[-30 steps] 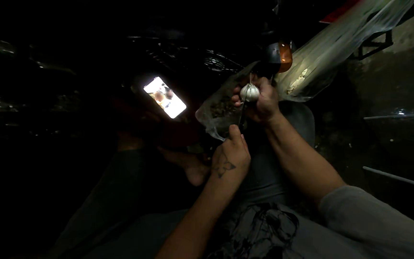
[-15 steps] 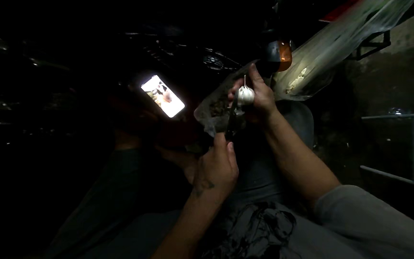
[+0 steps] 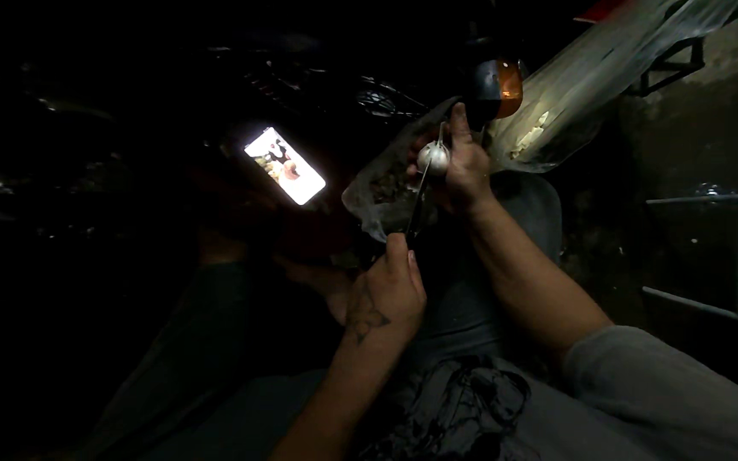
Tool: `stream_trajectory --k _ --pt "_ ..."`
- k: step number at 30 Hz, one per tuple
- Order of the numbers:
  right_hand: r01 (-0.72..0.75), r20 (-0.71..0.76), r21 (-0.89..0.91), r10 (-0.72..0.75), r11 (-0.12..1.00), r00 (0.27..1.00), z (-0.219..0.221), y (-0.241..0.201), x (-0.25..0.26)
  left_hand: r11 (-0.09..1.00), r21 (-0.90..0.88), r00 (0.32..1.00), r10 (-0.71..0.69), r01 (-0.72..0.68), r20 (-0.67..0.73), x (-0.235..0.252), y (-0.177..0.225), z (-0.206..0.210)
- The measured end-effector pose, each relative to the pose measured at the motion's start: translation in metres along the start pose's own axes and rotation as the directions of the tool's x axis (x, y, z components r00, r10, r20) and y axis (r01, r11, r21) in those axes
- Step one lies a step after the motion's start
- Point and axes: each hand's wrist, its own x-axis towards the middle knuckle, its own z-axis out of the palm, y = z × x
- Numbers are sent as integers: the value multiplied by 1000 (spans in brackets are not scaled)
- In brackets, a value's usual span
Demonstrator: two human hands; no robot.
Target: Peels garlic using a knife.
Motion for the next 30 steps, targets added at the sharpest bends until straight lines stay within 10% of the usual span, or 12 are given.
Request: stream_trajectory --k 30 --pt "218 173 -327 -169 919 970 -8 4 -3 989 142 970 -62 29 235 16 -9 -22"
